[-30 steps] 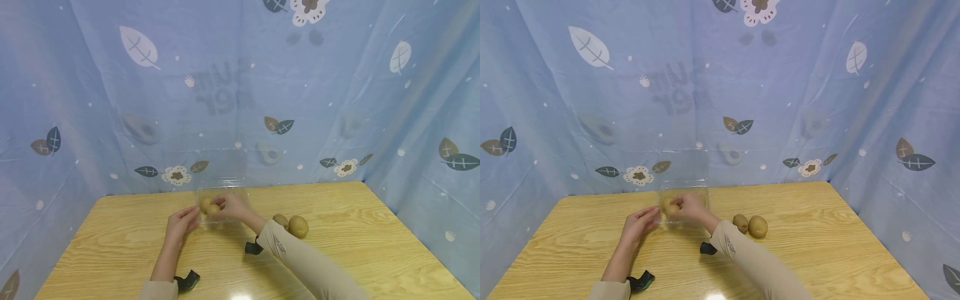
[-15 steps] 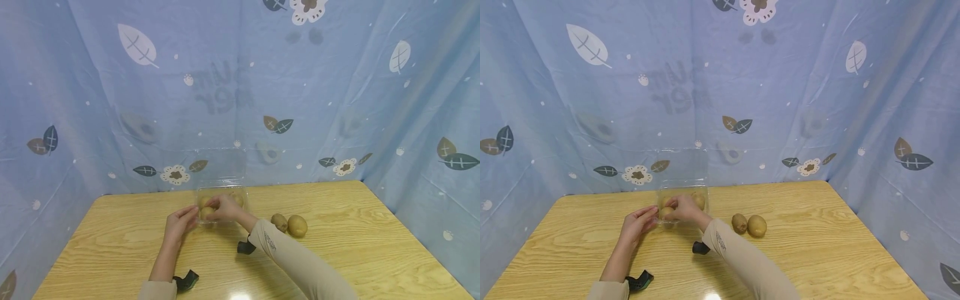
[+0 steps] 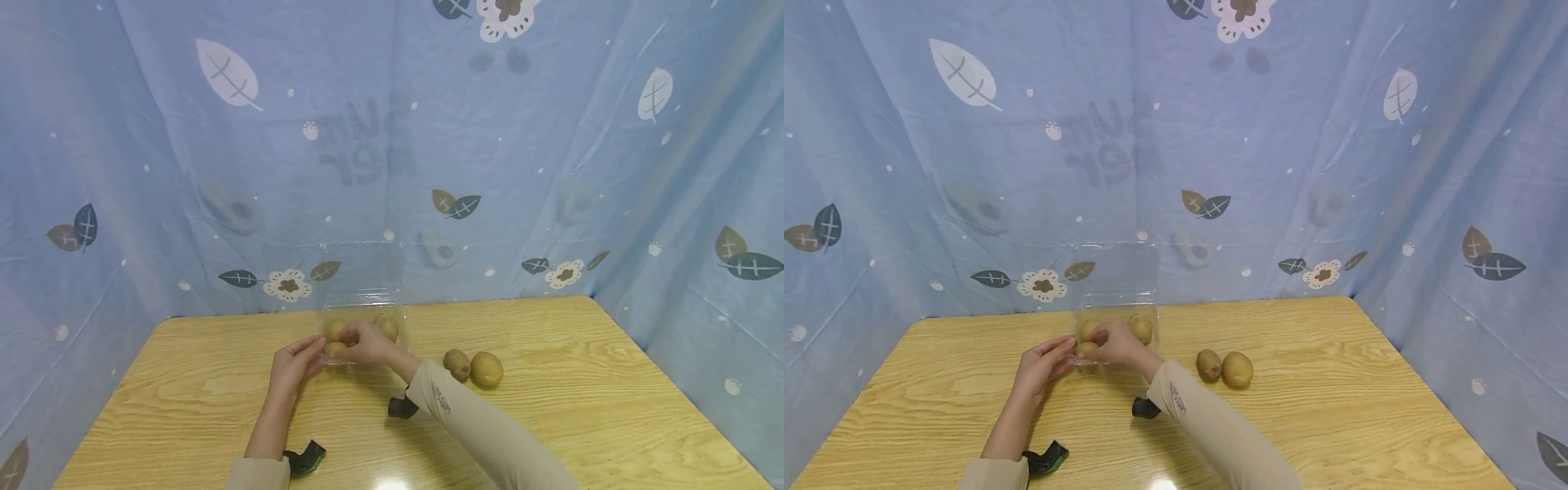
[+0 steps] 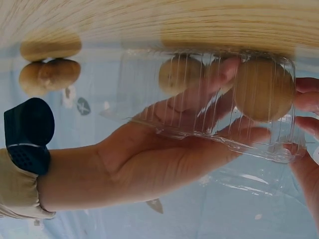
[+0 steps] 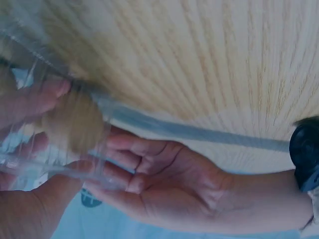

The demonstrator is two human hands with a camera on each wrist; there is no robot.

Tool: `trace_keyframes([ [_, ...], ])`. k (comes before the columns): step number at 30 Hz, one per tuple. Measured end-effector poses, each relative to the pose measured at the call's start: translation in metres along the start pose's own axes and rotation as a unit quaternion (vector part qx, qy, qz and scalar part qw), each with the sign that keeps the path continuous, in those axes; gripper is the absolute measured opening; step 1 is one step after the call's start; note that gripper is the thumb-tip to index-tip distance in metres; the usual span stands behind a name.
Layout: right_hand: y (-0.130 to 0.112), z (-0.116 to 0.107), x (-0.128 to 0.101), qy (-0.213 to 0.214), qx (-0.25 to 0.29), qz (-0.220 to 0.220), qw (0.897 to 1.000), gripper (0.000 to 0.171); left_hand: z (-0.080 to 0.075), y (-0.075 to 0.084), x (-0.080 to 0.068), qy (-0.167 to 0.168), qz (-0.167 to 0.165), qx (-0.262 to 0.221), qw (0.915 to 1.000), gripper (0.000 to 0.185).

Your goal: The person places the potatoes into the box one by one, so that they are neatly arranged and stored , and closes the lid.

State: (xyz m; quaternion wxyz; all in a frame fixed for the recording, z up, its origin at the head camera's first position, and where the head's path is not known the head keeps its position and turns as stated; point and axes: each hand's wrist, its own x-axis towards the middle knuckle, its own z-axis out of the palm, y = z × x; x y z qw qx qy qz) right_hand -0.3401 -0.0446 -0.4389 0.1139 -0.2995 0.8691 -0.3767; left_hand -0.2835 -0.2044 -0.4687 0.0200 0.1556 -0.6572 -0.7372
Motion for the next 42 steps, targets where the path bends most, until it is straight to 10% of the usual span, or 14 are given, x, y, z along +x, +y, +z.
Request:
trace_keyframes([
  [23, 0.012, -0.044, -0.029, -0.03, 0.014, -0.093, 0.995, 0.028, 0.0, 0.002, 0.001, -0.009, -0.001, -0.013, 0.9999, 0.048],
  [42, 0.031, -0.082, -0.072, 0.053, -0.014, -0.052, 0.997, 0.029, 0.0, 0.001, 0.001, -0.01, 0.002, -0.002, 0.9999, 0.048],
])
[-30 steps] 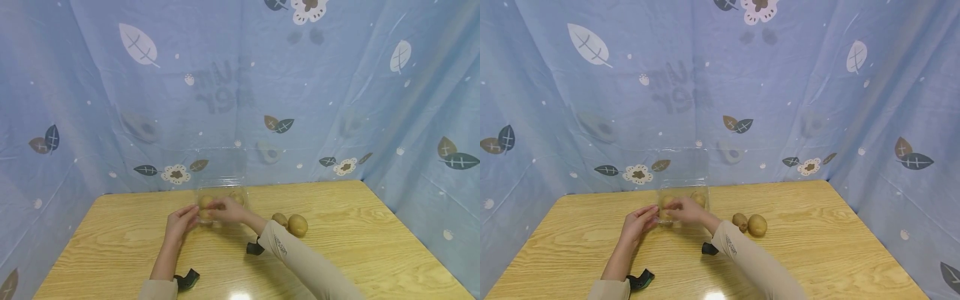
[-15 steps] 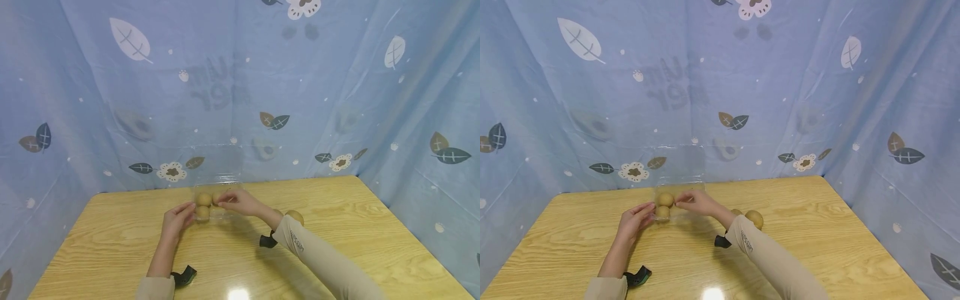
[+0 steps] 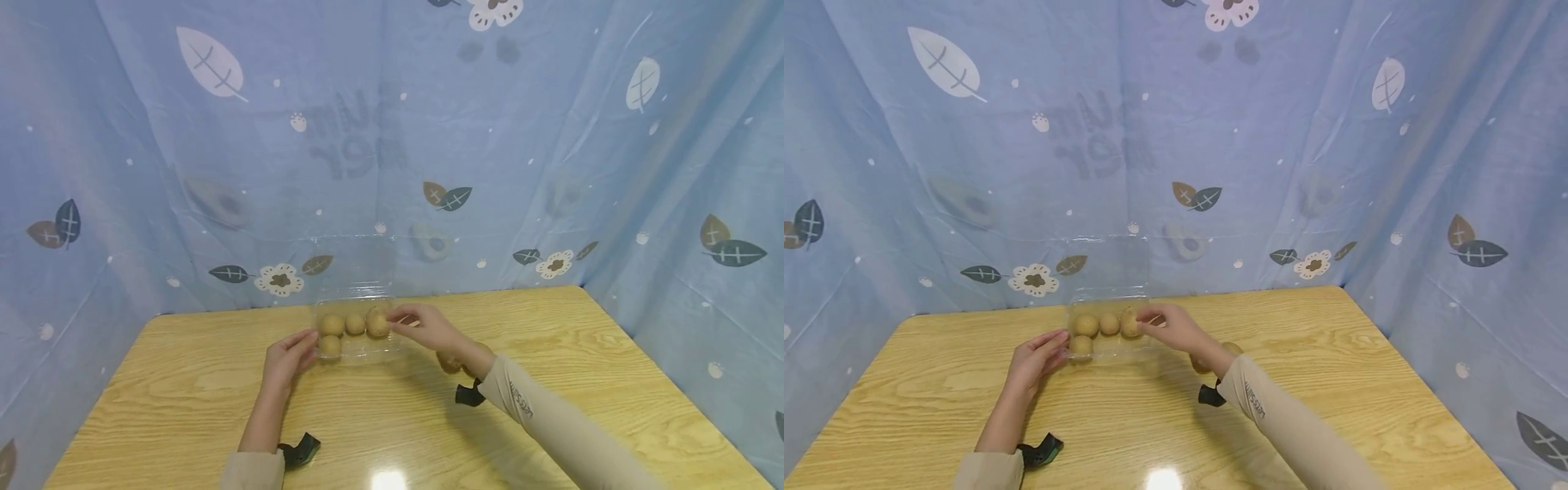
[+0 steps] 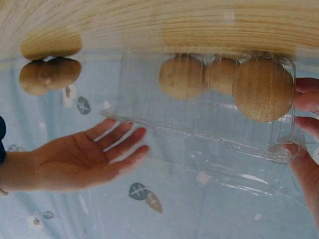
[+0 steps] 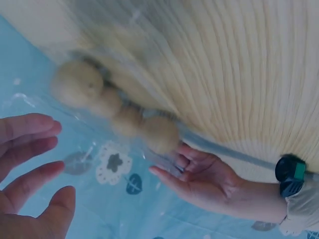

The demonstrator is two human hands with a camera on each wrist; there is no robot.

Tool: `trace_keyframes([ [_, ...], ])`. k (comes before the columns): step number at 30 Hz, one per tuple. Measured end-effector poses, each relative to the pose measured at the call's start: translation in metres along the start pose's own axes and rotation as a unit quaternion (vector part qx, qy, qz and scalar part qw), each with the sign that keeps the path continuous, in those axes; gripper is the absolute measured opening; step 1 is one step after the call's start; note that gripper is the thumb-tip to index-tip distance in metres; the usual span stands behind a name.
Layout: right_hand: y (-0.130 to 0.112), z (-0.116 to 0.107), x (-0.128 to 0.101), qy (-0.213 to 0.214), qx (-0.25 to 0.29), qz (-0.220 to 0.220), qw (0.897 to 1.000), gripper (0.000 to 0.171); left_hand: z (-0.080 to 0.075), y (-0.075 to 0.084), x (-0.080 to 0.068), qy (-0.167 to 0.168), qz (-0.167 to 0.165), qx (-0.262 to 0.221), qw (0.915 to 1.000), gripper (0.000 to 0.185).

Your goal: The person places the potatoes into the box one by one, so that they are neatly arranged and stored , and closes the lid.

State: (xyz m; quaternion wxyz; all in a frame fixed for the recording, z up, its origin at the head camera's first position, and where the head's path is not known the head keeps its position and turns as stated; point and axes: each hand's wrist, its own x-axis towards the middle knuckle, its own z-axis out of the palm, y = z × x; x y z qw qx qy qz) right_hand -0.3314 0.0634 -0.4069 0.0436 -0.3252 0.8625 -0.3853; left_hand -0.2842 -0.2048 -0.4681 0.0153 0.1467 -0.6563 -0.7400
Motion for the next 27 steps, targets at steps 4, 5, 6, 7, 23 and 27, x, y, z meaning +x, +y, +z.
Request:
trace_keyframes([
  [4, 0.008, -0.009, -0.013, 0.003, -0.041, 0.001, 0.999, 0.028, 0.001, 0.0, 0.001, 0.0, -0.003, -0.002, 1.0, 0.047],
  [5, 0.011, -0.011, -0.016, 0.003, -0.056, 0.003, 0.998, 0.027, 0.001, 0.0, 0.001, 0.0, -0.003, -0.002, 1.0, 0.046],
  [6, 0.013, -0.014, -0.02, 0.002, -0.07, 0.003, 0.998, 0.026, 0.001, -0.001, 0.001, 0.0, -0.003, -0.001, 1.0, 0.047],
  [7, 0.014, -0.016, -0.024, 0.001, -0.084, 0.004, 0.996, 0.026, 0.0, 0.0, 0.002, 0.0, -0.003, 0.0, 1.0, 0.047],
  [23, 0.038, -0.038, -0.057, -0.057, -0.206, -0.005, 0.977, 0.029, 0.0, 0.001, 0.001, 0.002, -0.006, 0.004, 1.0, 0.048],
  [27, 0.037, -0.037, -0.061, -0.079, -0.244, -0.002, 0.967, 0.032, 0.0, 0.0, 0.003, 0.002, -0.006, 0.003, 1.0, 0.048],
])
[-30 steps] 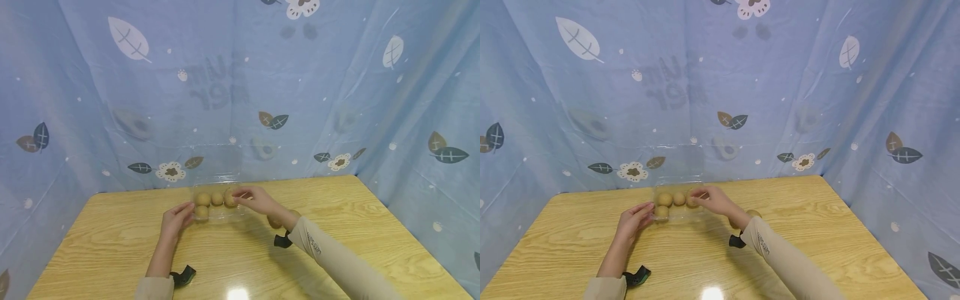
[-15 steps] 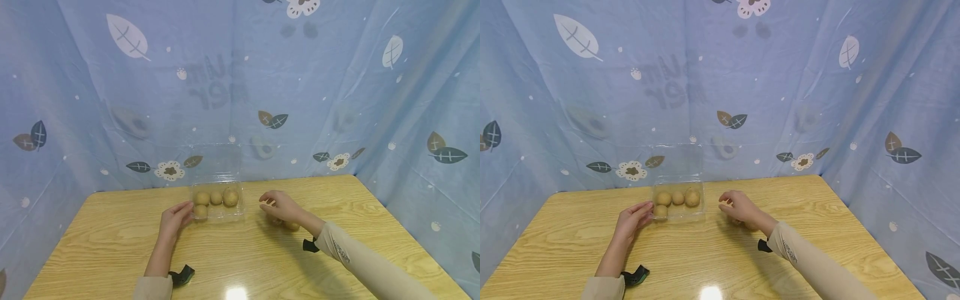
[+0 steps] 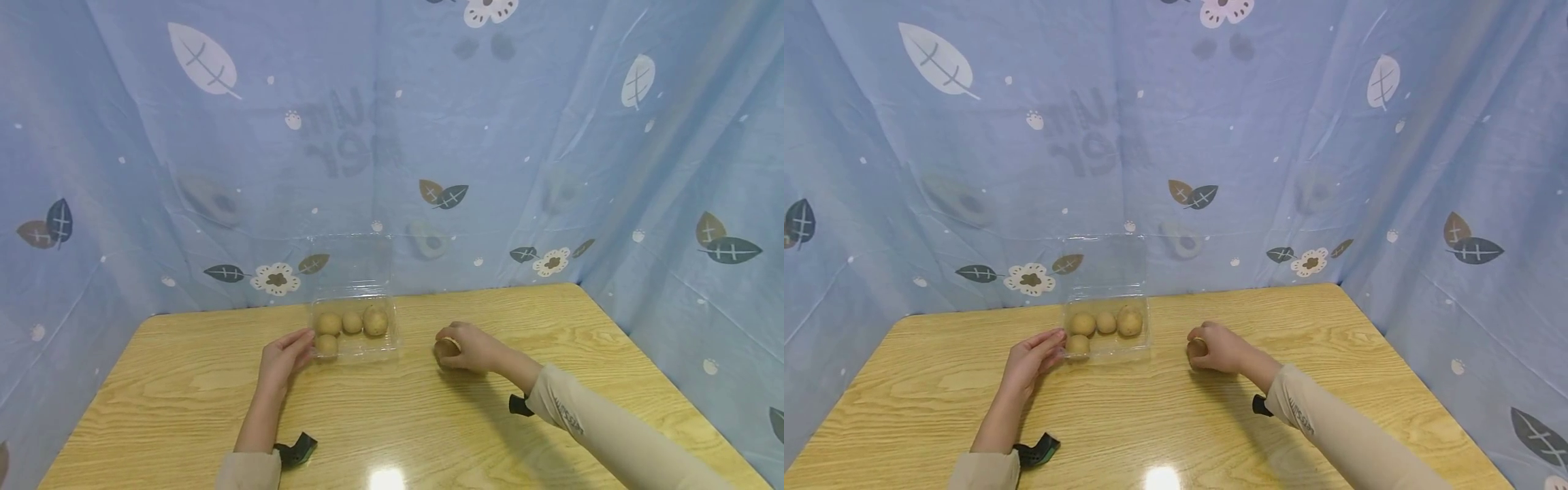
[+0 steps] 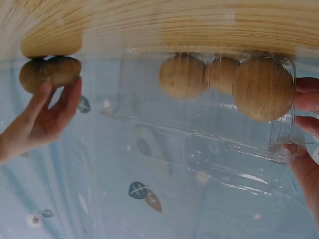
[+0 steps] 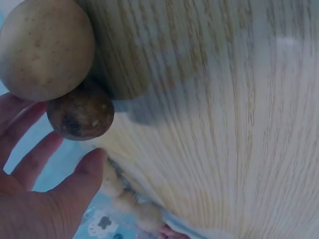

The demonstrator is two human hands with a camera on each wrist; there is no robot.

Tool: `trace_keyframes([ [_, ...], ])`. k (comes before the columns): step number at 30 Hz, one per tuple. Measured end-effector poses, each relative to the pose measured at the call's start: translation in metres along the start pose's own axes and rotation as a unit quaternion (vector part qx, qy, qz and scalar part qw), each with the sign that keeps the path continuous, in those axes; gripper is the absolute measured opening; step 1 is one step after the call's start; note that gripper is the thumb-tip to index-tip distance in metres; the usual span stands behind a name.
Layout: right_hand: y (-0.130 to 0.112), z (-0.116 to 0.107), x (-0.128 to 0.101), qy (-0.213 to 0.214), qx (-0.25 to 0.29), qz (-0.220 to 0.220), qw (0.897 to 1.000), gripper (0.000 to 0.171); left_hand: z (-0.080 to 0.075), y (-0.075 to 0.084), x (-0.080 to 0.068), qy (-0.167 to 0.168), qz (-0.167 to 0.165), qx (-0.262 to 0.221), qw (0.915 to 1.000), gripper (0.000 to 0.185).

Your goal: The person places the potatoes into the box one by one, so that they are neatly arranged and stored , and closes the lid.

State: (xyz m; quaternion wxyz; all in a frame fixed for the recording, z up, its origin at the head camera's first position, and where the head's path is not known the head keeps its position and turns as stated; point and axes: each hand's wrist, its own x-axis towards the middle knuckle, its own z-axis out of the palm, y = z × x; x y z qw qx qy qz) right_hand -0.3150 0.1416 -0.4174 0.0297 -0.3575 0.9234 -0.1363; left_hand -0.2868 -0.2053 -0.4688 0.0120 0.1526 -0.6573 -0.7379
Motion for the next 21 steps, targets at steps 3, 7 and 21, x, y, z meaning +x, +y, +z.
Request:
trace_keyframes([
  [3, -0.002, 0.0, 0.0, -0.018, -0.006, 0.003, 1.0, 0.036, 0.0, -0.001, 0.001, 0.001, 0.001, 0.001, 1.0, 0.048],
  [7, -0.001, 0.001, 0.002, -0.035, -0.006, 0.005, 0.999, 0.043, 0.0, 0.0, 0.001, 0.0, 0.001, 0.0, 1.0, 0.048],
  [21, -0.002, 0.007, 0.011, -0.042, -0.018, 0.006, 0.999, 0.045, 0.0, 0.0, -0.002, 0.001, 0.001, -0.003, 1.0, 0.046],
])
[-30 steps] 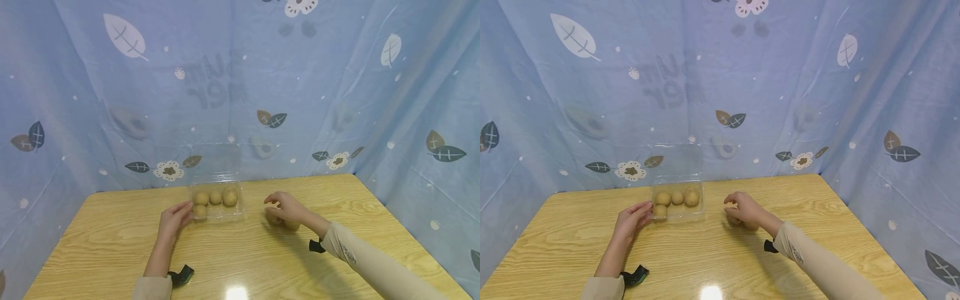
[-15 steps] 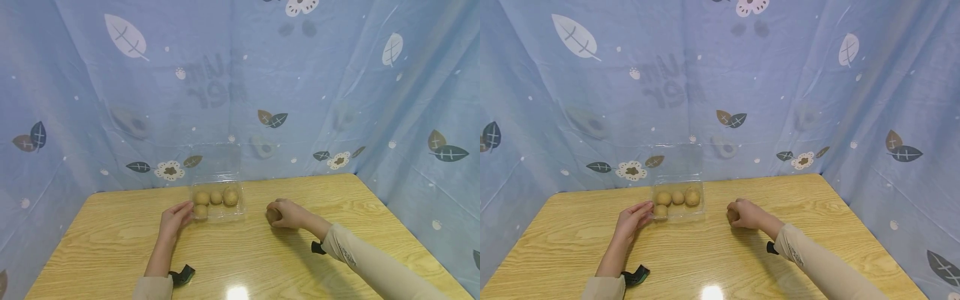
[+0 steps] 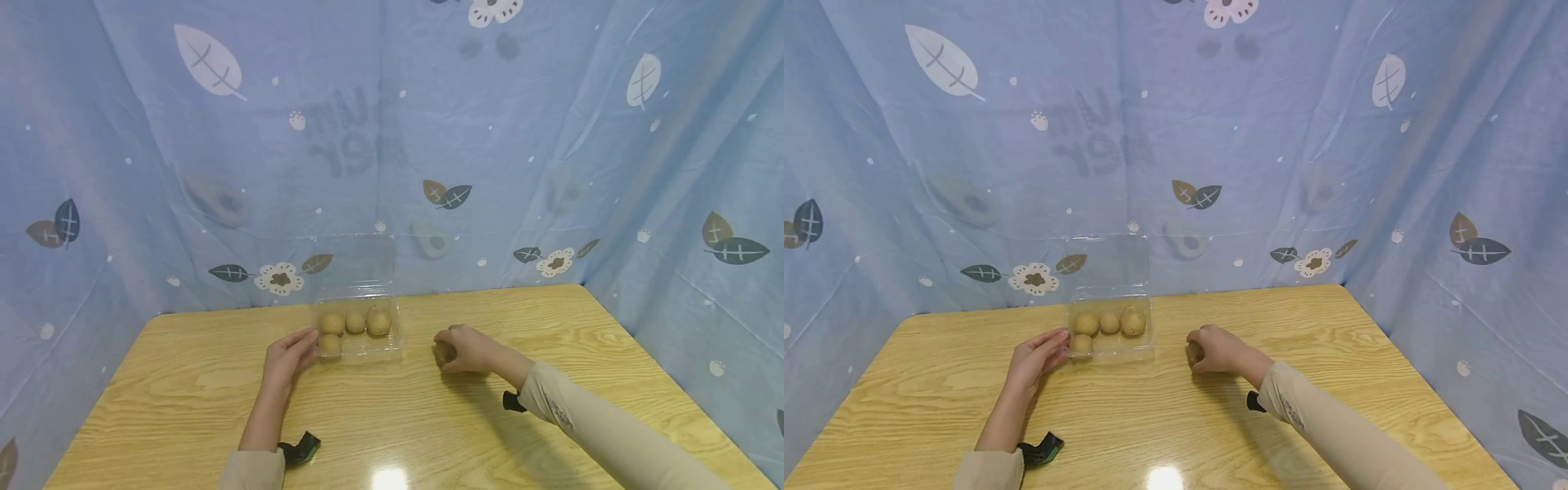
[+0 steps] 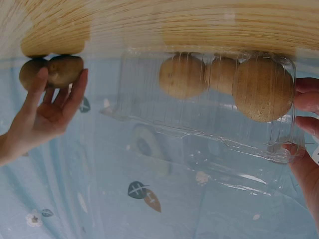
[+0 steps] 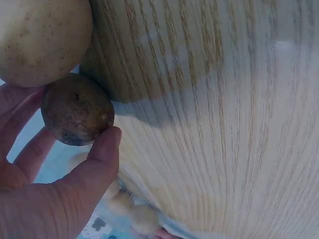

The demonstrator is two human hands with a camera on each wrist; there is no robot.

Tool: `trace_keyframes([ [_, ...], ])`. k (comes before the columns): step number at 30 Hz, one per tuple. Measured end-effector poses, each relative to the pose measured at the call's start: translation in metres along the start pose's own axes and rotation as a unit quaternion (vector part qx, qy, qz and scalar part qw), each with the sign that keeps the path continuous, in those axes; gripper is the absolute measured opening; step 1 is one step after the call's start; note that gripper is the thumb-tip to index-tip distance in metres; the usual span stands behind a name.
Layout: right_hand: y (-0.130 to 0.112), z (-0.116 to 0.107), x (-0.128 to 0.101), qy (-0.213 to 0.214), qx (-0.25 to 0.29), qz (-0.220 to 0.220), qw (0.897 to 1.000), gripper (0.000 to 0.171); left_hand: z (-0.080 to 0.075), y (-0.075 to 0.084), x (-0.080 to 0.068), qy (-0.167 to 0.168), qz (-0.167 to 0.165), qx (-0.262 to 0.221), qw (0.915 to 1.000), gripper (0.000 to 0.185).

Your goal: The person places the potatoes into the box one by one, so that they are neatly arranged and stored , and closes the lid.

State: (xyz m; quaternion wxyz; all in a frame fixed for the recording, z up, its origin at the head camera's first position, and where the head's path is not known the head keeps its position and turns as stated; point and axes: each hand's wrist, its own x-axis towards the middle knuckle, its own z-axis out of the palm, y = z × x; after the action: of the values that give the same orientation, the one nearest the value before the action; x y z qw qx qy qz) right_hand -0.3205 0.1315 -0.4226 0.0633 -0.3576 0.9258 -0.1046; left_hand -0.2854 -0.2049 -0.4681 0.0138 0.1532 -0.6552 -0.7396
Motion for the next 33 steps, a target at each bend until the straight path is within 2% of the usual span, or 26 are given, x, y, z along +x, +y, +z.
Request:
trace_keyframes([
  [5, -0.001, -0.003, 0.001, -0.005, 0.004, -0.007, 1.0, 0.042, 0.001, -0.001, 0.0, -0.001, 0.0, -0.004, 1.0, 0.046],
  [12, -0.003, -0.016, 0.004, 0.03, 0.001, -0.021, 0.999, 0.044, 0.001, -0.001, 0.001, 0.0, 0.001, 0.003, 1.0, 0.045],
  [18, -0.008, -0.029, 0.01, 0.041, 0.006, -0.025, 0.999, 0.046, 0.0, 0.0, 0.001, 0.001, 0.003, 0.004, 1.0, 0.046],
  [21, -0.013, -0.034, 0.017, 0.051, 0.008, -0.032, 0.998, 0.041, 0.0, 0.0, 0.001, 0.002, 0.0, 0.005, 1.0, 0.046],
  [24, -0.021, -0.041, 0.024, 0.075, 0.012, -0.046, 0.996, 0.036, -0.001, -0.001, 0.002, 0.002, 0.0, 0.003, 1.0, 0.046],
  [27, -0.032, -0.047, 0.032, 0.088, 0.017, -0.039, 0.995, 0.036, -0.001, -0.001, 0.002, 0.0, 0.001, -0.003, 1.0, 0.048],
  [30, -0.045, -0.052, 0.039, 0.085, 0.027, -0.021, 0.996, 0.043, 0.0, -0.002, 0.002, 0.0, 0.001, -0.005, 1.0, 0.048],
  [33, -0.056, -0.052, 0.049, 0.087, 0.029, -0.024, 0.996, 0.045, 0.0, -0.002, 0.003, -0.001, 0.002, -0.006, 1.0, 0.047],
])
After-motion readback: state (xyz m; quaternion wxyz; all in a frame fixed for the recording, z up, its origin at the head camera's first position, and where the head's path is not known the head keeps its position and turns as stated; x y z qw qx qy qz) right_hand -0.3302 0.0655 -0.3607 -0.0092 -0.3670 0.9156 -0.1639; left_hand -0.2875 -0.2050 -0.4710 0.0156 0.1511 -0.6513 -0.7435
